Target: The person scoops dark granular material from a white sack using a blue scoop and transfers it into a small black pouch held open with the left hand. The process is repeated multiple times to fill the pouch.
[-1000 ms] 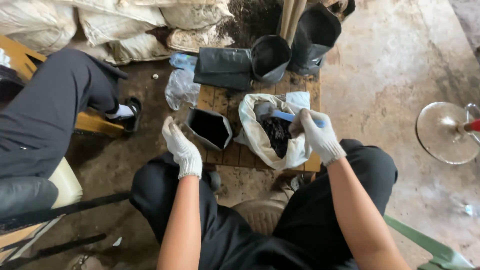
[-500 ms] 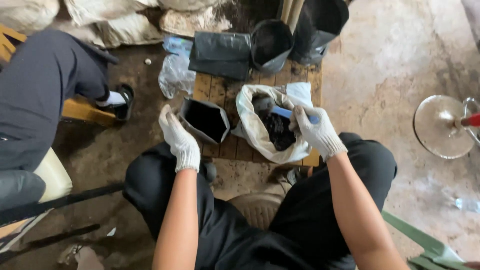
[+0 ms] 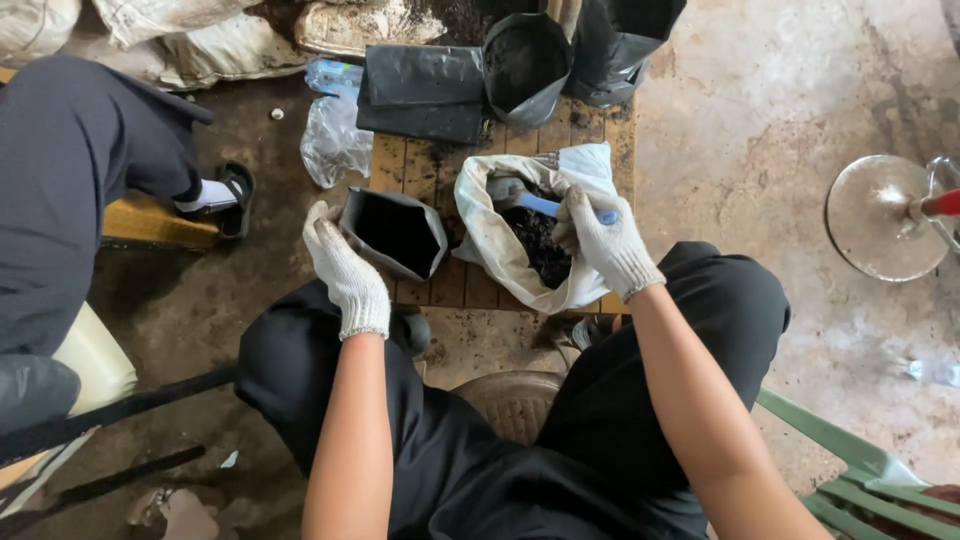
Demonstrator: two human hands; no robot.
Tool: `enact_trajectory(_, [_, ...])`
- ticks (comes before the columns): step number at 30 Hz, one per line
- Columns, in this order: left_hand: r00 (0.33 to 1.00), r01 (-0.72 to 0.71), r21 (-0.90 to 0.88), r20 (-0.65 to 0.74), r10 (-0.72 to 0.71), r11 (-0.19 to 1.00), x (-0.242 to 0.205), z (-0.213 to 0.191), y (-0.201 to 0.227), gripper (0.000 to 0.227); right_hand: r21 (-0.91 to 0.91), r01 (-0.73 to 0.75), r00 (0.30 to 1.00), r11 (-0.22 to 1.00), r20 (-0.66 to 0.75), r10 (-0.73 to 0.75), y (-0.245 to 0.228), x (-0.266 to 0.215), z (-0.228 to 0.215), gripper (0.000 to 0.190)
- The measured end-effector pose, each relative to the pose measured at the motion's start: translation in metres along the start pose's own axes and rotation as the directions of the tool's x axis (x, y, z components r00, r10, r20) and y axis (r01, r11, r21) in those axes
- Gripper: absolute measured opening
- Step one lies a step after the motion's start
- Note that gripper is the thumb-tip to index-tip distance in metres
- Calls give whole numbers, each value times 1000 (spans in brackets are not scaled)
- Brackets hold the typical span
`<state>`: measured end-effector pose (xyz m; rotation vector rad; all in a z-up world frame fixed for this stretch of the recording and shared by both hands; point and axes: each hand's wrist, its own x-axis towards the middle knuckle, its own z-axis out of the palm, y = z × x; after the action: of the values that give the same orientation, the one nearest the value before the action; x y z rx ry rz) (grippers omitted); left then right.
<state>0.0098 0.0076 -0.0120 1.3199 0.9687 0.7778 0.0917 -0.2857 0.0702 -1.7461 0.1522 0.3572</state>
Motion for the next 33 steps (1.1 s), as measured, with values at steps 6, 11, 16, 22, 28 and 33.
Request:
enact_trajectory(6, [998, -57, -8, 34, 57, 998, -6, -1, 9, 38, -124, -16, 999, 992, -41, 11, 7, 3, -37, 38])
enact_trajectory(11, [995, -69, -75, 63, 74, 995, -12, -2, 18, 38, 9, -52, 998, 999, 27, 52, 13, 10, -52, 27])
enact_trajectory(16, [995, -80, 95, 68, 74, 992, -7, 3, 13, 33, -34, 124, 964, 992, 242, -112, -6, -9, -41, 28])
enact_trajectory(22, [991, -68, -54, 109, 74, 996, -6, 2, 6, 37, -337, 382, 916, 861, 261, -304, -6, -23, -43, 23])
enact_trajectory(28, [990, -124, 45, 76, 121, 991, -2, 14, 7, 35, -217, 223, 973, 950, 103, -205, 23, 3, -33, 19])
enact_trajectory(33, [995, -63, 24, 75, 61, 998, -8, 19, 21, 33, 18, 226, 968, 974, 110, -227, -3, -2, -3, 16])
